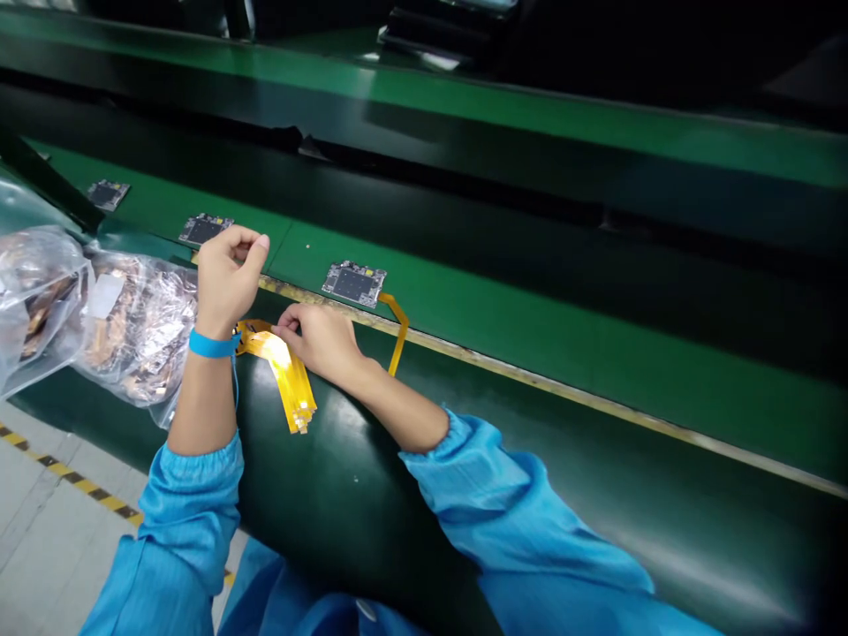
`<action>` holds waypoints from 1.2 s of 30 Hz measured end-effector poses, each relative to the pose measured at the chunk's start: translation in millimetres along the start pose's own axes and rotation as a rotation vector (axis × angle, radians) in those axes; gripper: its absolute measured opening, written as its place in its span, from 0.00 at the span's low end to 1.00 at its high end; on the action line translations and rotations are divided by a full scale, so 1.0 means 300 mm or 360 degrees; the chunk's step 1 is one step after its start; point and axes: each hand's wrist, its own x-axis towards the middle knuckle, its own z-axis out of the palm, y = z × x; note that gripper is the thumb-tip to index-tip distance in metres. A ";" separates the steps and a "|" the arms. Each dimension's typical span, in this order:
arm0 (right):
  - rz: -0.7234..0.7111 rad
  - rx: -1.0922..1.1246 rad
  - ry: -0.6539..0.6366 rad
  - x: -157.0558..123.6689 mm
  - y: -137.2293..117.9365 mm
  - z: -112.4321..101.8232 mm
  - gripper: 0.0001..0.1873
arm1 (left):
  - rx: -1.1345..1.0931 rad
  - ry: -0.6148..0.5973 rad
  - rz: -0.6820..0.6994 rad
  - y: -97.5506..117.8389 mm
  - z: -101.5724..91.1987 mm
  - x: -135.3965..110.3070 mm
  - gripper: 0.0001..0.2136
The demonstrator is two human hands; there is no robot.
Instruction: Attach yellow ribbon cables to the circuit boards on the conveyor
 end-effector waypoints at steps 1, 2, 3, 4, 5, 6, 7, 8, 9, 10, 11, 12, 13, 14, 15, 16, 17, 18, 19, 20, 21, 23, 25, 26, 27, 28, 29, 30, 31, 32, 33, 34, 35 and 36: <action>-0.0004 0.0009 0.0015 -0.004 0.000 0.001 0.08 | 0.0002 -0.0001 0.0000 0.001 0.001 0.000 0.15; -0.0014 0.0000 0.0032 -0.008 0.001 0.003 0.09 | 0.0003 -0.0001 -0.0002 0.001 0.003 -0.001 0.15; -0.0028 -0.0022 0.0056 -0.012 0.001 0.004 0.11 | 0.0001 -0.0002 -0.0004 0.001 0.005 -0.001 0.15; -0.0049 -0.0049 0.0084 -0.016 0.003 0.006 0.13 | -0.0001 -0.0002 -0.0004 0.001 0.006 -0.002 0.15; -0.0076 -0.0072 0.0110 -0.020 0.005 0.007 0.14 | -0.0002 0.0002 -0.0003 0.000 0.008 -0.003 0.15; -0.0106 -0.0084 0.0136 -0.024 0.009 0.008 0.14 | 0.0000 0.0007 -0.0002 0.000 0.010 -0.004 0.15; -0.0139 -0.0078 0.0162 -0.029 0.014 0.009 0.14 | 0.0005 0.0012 -0.0002 0.000 0.012 -0.004 0.15; -0.0167 -0.0056 0.0188 -0.033 0.020 0.010 0.13 | 0.0010 0.0016 -0.0002 0.001 0.014 -0.005 0.16; -0.0183 -0.0019 0.0219 -0.038 0.028 0.010 0.12 | 0.0015 0.0018 -0.0001 0.001 0.016 -0.006 0.16; -0.0181 0.0030 0.0255 -0.043 0.037 0.011 0.12 | 0.0016 0.0019 -0.0001 0.001 0.019 -0.007 0.16; -0.0159 0.0094 0.0298 -0.048 0.047 0.011 0.11 | 0.0014 0.0019 -0.0003 0.002 0.021 -0.007 0.17; -0.0125 0.0179 0.0344 -0.054 0.058 0.010 0.12 | 0.0007 0.0016 -0.0007 0.004 0.023 -0.007 0.17; -0.0093 0.0293 0.0383 -0.060 0.071 0.008 0.12 | -0.0003 0.0007 -0.0018 0.006 0.026 -0.007 0.17; -0.0067 0.0438 0.0418 -0.067 0.083 0.003 0.13 | -0.0021 -0.0014 -0.0039 0.010 0.028 -0.008 0.17; -0.0051 0.0607 0.0442 -0.075 0.096 -0.003 0.13 | -0.0051 -0.0047 -0.0067 0.014 0.031 -0.008 0.16; -0.0046 0.0779 0.0462 -0.085 0.108 -0.013 0.14 | -0.0092 -0.0094 -0.0101 0.020 0.034 -0.009 0.16; -0.0046 0.0933 0.0484 -0.096 0.120 -0.024 0.15 | -0.0143 -0.0152 -0.0135 0.028 0.037 -0.011 0.15; -0.0047 0.1055 0.0503 -0.107 0.131 -0.038 0.17 | -0.0197 -0.0222 -0.0169 0.038 0.041 -0.013 0.14; -0.0039 0.1139 0.0524 -0.120 0.141 -0.052 0.18 | -0.0250 -0.0300 -0.0201 0.049 0.044 -0.016 0.14; -0.0025 0.1186 0.0546 -0.133 0.149 -0.065 0.19 | -0.0297 -0.0391 -0.0228 0.061 0.047 -0.020 0.13; -0.0009 0.1211 0.0568 -0.145 0.157 -0.078 0.20 | -0.0340 -0.0494 -0.0252 0.076 0.050 -0.024 0.13; 0.0033 0.1242 0.0608 -0.165 0.169 -0.096 0.21 | -0.0428 -0.0716 -0.0295 0.107 0.056 -0.035 0.13; 0.0069 0.1268 0.0636 -0.179 0.177 -0.104 0.21 | -0.0506 -0.0913 -0.0323 0.138 0.064 -0.045 0.13; 0.0076 0.1278 0.0635 -0.183 0.181 -0.106 0.21 | -0.0539 -0.0987 -0.0331 0.152 0.068 -0.050 0.13; 0.0078 0.1285 0.0629 -0.186 0.184 -0.106 0.22 | -0.0566 -0.1040 -0.0337 0.163 0.073 -0.055 0.13; 0.0076 0.1287 0.0620 -0.187 0.187 -0.106 0.22 | -0.0585 -0.1078 -0.0340 0.171 0.078 -0.059 0.13; 0.0070 0.1284 0.0613 -0.188 0.190 -0.105 0.22 | -0.0595 -0.1099 -0.0344 0.176 0.082 -0.062 0.13; 0.0061 0.1276 0.0609 -0.187 0.193 -0.105 0.22 | -0.0596 -0.1109 -0.0349 0.179 0.086 -0.064 0.12; 0.0051 0.1263 0.0604 -0.186 0.196 -0.104 0.22 | -0.0588 -0.1111 -0.0358 0.178 0.090 -0.066 0.11; 0.0042 0.1248 0.0597 -0.185 0.199 -0.103 0.22 | -0.0572 -0.1111 -0.0371 0.176 0.093 -0.067 0.10; 0.0037 0.1233 0.0589 -0.182 0.202 -0.102 0.22 | -0.0556 -0.1112 -0.0392 0.172 0.095 -0.068 0.09; 0.0035 0.1224 0.0584 -0.180 0.205 -0.102 0.22 | -0.0544 -0.1115 -0.0418 0.168 0.097 -0.069 0.08; 0.0036 0.1227 0.0586 -0.177 0.207 -0.101 0.22 | -0.0538 -0.1117 -0.0447 0.165 0.100 -0.070 0.08; 0.0038 0.1242 0.0594 -0.175 0.209 -0.100 0.21 | -0.0535 -0.1122 -0.0474 0.163 0.102 -0.071 0.07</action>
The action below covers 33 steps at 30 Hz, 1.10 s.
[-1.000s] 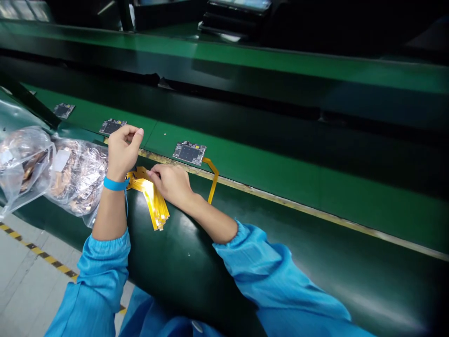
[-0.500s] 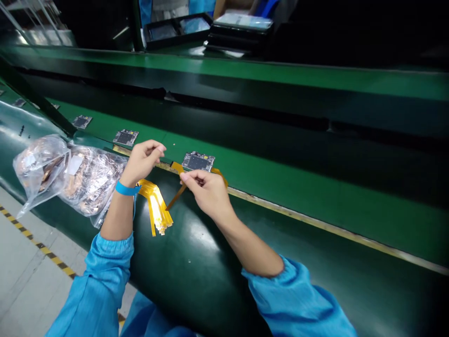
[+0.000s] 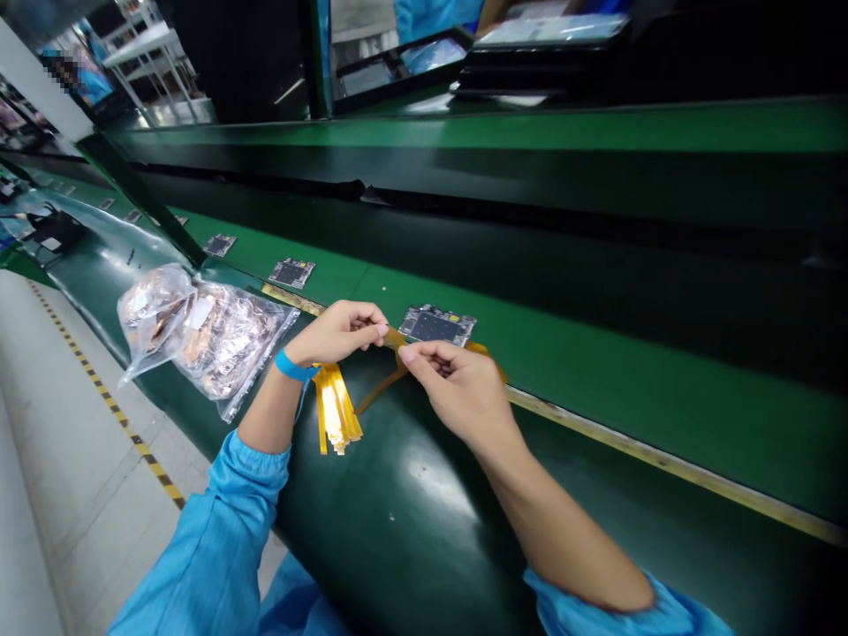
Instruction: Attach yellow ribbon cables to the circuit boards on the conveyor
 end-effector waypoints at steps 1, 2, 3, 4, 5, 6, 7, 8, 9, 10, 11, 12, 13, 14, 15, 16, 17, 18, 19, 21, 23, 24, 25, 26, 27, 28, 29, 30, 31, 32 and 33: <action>0.0000 0.0024 0.0013 0.002 0.002 0.001 0.21 | -0.0005 -0.0005 -0.0022 -0.002 0.001 0.001 0.07; -0.0001 0.0050 0.0023 0.005 0.003 0.001 0.20 | -0.0007 -0.0013 -0.0040 -0.003 0.003 0.002 0.07; -0.0002 0.0070 0.0029 0.007 0.005 0.002 0.20 | -0.0008 -0.0025 -0.0053 -0.004 0.005 0.004 0.07; 0.0001 0.0079 0.0029 0.008 0.006 0.002 0.21 | -0.0011 -0.0037 -0.0059 -0.005 0.008 0.005 0.07; 0.0006 0.0078 0.0027 0.010 0.008 0.003 0.21 | -0.0018 -0.0048 -0.0053 -0.006 0.010 0.006 0.07; 0.0012 0.0072 0.0024 0.011 0.010 0.003 0.21 | -0.0028 -0.0060 -0.0037 -0.009 0.011 0.007 0.07; 0.0016 0.0064 0.0018 0.012 0.012 0.002 0.21 | -0.0037 -0.0068 -0.0011 -0.012 0.013 0.008 0.07; 0.0017 0.0055 0.0011 0.014 0.015 0.002 0.22 | -0.0039 -0.0072 0.0017 -0.016 0.014 0.010 0.06; 0.0017 0.0050 0.0002 0.015 0.018 0.001 0.21 | -0.0034 -0.0074 0.0040 -0.022 0.014 0.012 0.06; 0.0014 0.0047 -0.0006 0.016 0.021 0.000 0.21 | -0.0019 -0.0068 0.0052 -0.027 0.015 0.014 0.06; 0.0013 0.0045 -0.0009 0.018 0.024 0.000 0.22 | -0.0001 -0.0060 0.0052 -0.032 0.016 0.016 0.06; 0.0018 0.0044 -0.0011 0.020 0.028 -0.001 0.22 | 0.0022 -0.0051 0.0040 -0.037 0.017 0.018 0.06; 0.0024 0.0044 -0.0009 0.022 0.033 -0.001 0.23 | 0.0047 -0.0046 0.0022 -0.041 0.017 0.021 0.06; 0.0033 0.0044 -0.0006 0.024 0.038 -0.001 0.23 | 0.0074 -0.0043 0.0003 -0.045 0.018 0.023 0.06; 0.0044 0.0037 -0.0005 0.025 0.044 -0.001 0.24 | 0.0101 -0.0040 -0.0013 -0.048 0.018 0.025 0.06; 0.0054 0.0025 -0.0003 0.027 0.049 -0.001 0.24 | 0.0128 -0.0040 -0.0022 -0.051 0.018 0.026 0.06; 0.0061 0.0014 -0.0002 0.029 0.055 -0.001 0.24 | 0.0153 -0.0041 -0.0026 -0.053 0.018 0.027 0.06; 0.0064 0.0005 -0.0003 0.031 0.060 -0.001 0.24 | 0.0179 -0.0042 -0.0027 -0.055 0.017 0.027 0.06; 0.0064 0.0000 -0.0007 0.032 0.065 -0.002 0.23 | 0.0205 -0.0043 -0.0027 -0.057 0.017 0.026 0.06; 0.0059 0.0005 -0.0023 0.034 0.072 -0.003 0.23 | 0.0254 -0.0049 -0.0027 -0.059 0.016 0.025 0.07; 0.0055 0.0015 -0.0034 0.035 0.076 -0.004 0.24 | 0.0298 -0.0046 -0.0028 -0.058 0.016 0.022 0.07; 0.0053 0.0017 -0.0034 0.036 0.077 -0.004 0.24 | 0.0313 -0.0043 -0.0031 -0.057 0.017 0.022 0.07; 0.0050 0.0022 -0.0032 0.036 0.077 -0.004 0.25 | 0.0323 -0.0040 -0.0037 -0.055 0.017 0.022 0.07; 0.0047 0.0029 -0.0031 0.037 0.077 -0.004 0.26 | 0.0330 -0.0039 -0.0046 -0.053 0.017 0.022 0.08; 0.0045 0.0036 -0.0030 0.037 0.077 -0.004 0.26 | 0.0334 -0.0038 -0.0056 -0.050 0.017 0.023 0.08; 0.0047 0.0039 -0.0029 0.038 0.077 -0.003 0.26 | 0.0338 -0.0037 -0.0064 -0.048 0.017 0.024 0.08; 0.0048 0.0041 -0.0023 0.038 0.076 -0.002 0.26 | 0.0344 -0.0035 -0.0067 -0.046 0.017 0.025 0.08; 0.0049 0.0041 -0.0015 0.039 0.076 -0.001 0.26 | 0.0353 -0.0034 -0.0069 -0.045 0.017 0.026 0.08; 0.0048 0.0040 -0.0012 0.039 0.076 0.000 0.27 | 0.0362 -0.0034 -0.0072 -0.045 0.016 0.027 0.08; 0.0047 0.0039 -0.0010 0.040 0.076 0.001 0.27 | 0.0369 -0.0035 -0.0076 -0.045 0.015 0.027 0.08; 0.0046 0.0036 -0.0010 0.040 0.076 0.001 0.28 | 0.0375 -0.0037 -0.0080 -0.047 0.014 0.027 0.08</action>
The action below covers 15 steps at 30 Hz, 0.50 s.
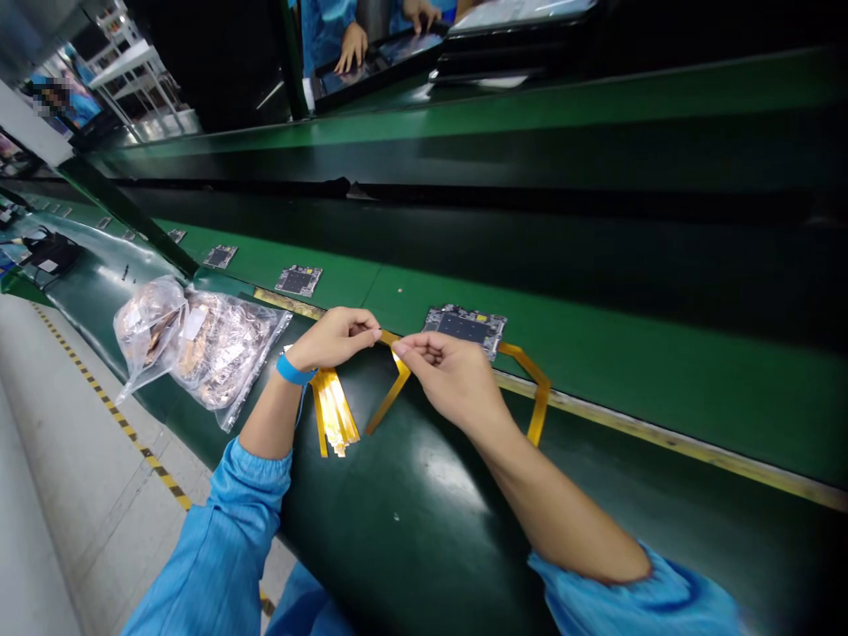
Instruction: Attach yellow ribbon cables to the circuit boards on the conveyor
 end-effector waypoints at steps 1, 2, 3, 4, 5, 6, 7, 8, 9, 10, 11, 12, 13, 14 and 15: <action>0.0001 -0.0006 -0.0001 0.000 0.000 0.000 0.28 | 0.0004 -0.0002 0.0002 -0.002 -0.001 0.000 0.08; 0.0006 -0.0015 -0.0001 0.001 0.001 -0.001 0.29 | 0.0002 -0.0001 0.0011 -0.006 -0.001 0.000 0.08; 0.0013 -0.0026 0.0003 0.001 0.001 -0.001 0.29 | -0.0002 0.0006 0.0025 -0.009 -0.001 0.000 0.07; 0.0020 -0.0033 0.0013 0.002 0.001 -0.002 0.28 | -0.0006 0.0017 0.0039 -0.014 -0.002 0.001 0.07; 0.0026 -0.0031 0.0025 0.003 0.001 -0.002 0.28 | -0.0007 0.0034 0.0050 -0.019 -0.004 0.002 0.06; 0.0033 -0.0021 0.0032 0.004 0.002 -0.001 0.28 | 0.0000 0.0056 0.0056 -0.024 -0.006 0.003 0.06; 0.0040 -0.0004 0.0036 0.005 0.002 0.000 0.27 | 0.0017 0.0087 0.0058 -0.030 -0.010 0.004 0.06; 0.0047 0.0016 0.0038 0.006 0.003 0.003 0.27 | 0.0044 0.0127 0.0057 -0.036 -0.015 0.005 0.07; 0.0053 0.0034 0.0038 0.007 0.003 0.005 0.26 | 0.0078 0.0180 0.0055 -0.042 -0.022 0.005 0.07; 0.0055 0.0048 0.0034 0.008 0.004 0.008 0.26 | 0.0121 0.0247 0.0046 -0.048 -0.031 0.004 0.06; 0.0054 0.0057 0.0028 0.009 0.004 0.010 0.26 | 0.0180 0.0327 0.0022 -0.054 -0.041 0.002 0.06; 0.0049 0.0063 0.0021 0.010 0.004 0.013 0.25 | 0.0276 0.0417 -0.0028 -0.060 -0.054 -0.001 0.06; 0.0042 0.0064 0.0010 0.011 0.004 0.015 0.24 | 0.0401 0.0512 -0.0098 -0.066 -0.067 -0.004 0.05; 0.0033 0.0062 -0.0003 0.012 0.004 0.016 0.24 | 0.0541 0.0602 -0.0175 -0.072 -0.083 -0.006 0.06; 0.0021 0.0056 -0.0015 0.012 0.004 0.017 0.23 | 0.0679 0.0677 -0.0248 -0.077 -0.099 -0.007 0.06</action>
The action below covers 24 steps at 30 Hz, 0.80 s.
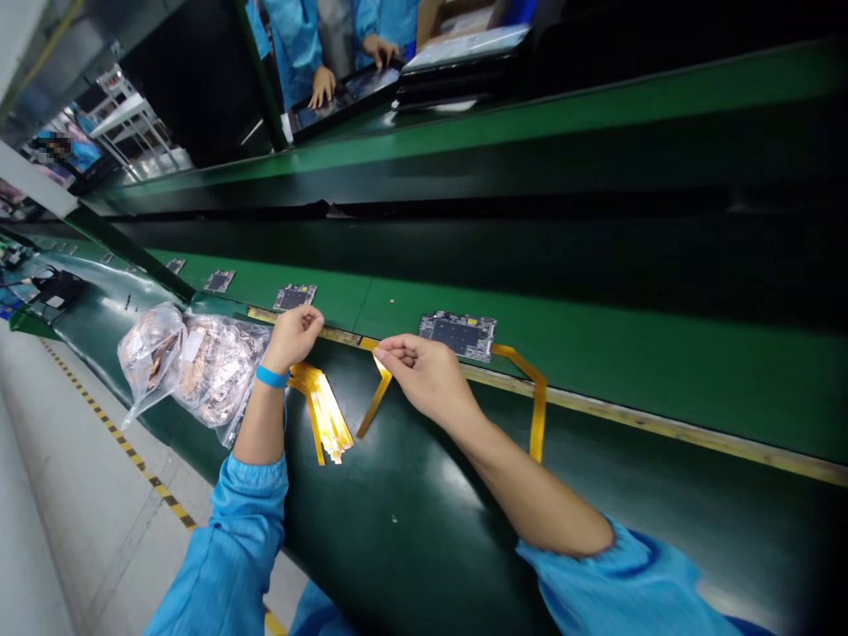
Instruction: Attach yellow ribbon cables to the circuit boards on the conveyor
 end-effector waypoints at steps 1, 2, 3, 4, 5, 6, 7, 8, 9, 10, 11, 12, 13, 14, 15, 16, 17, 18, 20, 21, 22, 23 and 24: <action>-0.0013 -0.0009 -0.0008 0.001 0.000 0.000 0.22 | 0.0126 0.0056 -0.0046 -0.010 -0.011 0.009 0.06; -0.0025 -0.0018 -0.0012 0.001 0.000 0.001 0.21 | 0.0224 0.0093 -0.0078 -0.019 -0.022 0.021 0.07; -0.0033 -0.0025 -0.0014 0.002 0.000 0.001 0.19 | 0.0293 0.0114 -0.0097 -0.026 -0.030 0.035 0.07; -0.0035 -0.0029 -0.0016 0.002 0.001 0.001 0.18 | 0.0348 0.0124 -0.0107 -0.030 -0.037 0.052 0.06; -0.0029 -0.0027 -0.0019 0.003 0.001 0.001 0.17 | 0.0411 0.0126 -0.0117 -0.033 -0.041 0.070 0.06; -0.0018 -0.0024 -0.0025 0.003 0.002 0.001 0.15 | 0.0474 0.0120 -0.0125 -0.034 -0.042 0.090 0.06; -0.0007 -0.0021 -0.0031 0.003 0.003 0.002 0.14 | 0.0534 0.0105 -0.0129 -0.033 -0.041 0.111 0.06; -0.0001 -0.0020 -0.0038 0.003 0.004 0.002 0.13 | 0.0590 0.0083 -0.0132 -0.032 -0.038 0.131 0.05; 0.0002 -0.0023 -0.0045 0.003 0.005 0.002 0.12 | 0.0641 0.0053 -0.0135 -0.030 -0.033 0.150 0.06; 0.0002 -0.0026 -0.0048 0.003 0.006 0.003 0.11 | 0.0688 0.0019 -0.0138 -0.028 -0.026 0.166 0.06; 0.0003 -0.0030 -0.0047 0.004 0.008 0.003 0.10 | 0.0731 -0.0016 -0.0141 -0.026 -0.020 0.181 0.06; 0.0004 -0.0033 -0.0044 0.005 0.009 0.003 0.10 | 0.0770 -0.0047 -0.0142 -0.025 -0.013 0.192 0.06; 0.0006 -0.0034 -0.0041 0.006 0.010 0.004 0.09 | 0.0806 -0.0073 -0.0142 -0.025 -0.008 0.200 0.06; 0.0005 -0.0032 -0.0036 0.007 0.011 0.004 0.09 | 0.0837 -0.0092 -0.0137 -0.025 -0.002 0.206 0.06; 0.0001 -0.0031 -0.0032 0.008 0.012 0.005 0.08 | 0.0866 -0.0105 -0.0128 -0.025 0.002 0.210 0.06; -0.0002 -0.0031 -0.0031 0.009 0.012 0.006 0.07 | 0.0890 -0.0113 -0.0116 -0.026 0.005 0.212 0.05; -0.0002 -0.0031 -0.0028 0.010 0.012 0.006 0.07 | 0.0911 -0.0118 -0.0103 -0.027 0.008 0.214 0.05; 0.0001 -0.0031 -0.0024 0.010 0.012 0.006 0.07 | 0.0928 -0.0122 -0.0089 -0.027 0.011 0.214 0.05; 0.0015 -0.0034 -0.0018 0.010 0.011 0.007 0.06 | 0.0946 -0.0131 -0.0055 -0.028 0.017 0.217 0.05; 0.0022 -0.0037 -0.0016 0.009 0.009 0.006 0.05 | 0.0947 -0.0136 -0.0037 -0.028 0.021 0.218 0.05; 0.0028 -0.0041 -0.0016 0.009 0.007 0.006 0.05 | 0.0944 -0.0140 -0.0019 -0.028 0.025 0.220 0.05; 0.0032 -0.0047 -0.0015 0.009 0.004 0.006 0.04 | 0.0936 -0.0143 -0.0002 -0.029 0.029 0.221 0.05; 0.0036 -0.0056 -0.0014 0.009 0.001 0.005 0.04 | 0.0925 -0.0145 0.0015 -0.030 0.032 0.223 0.06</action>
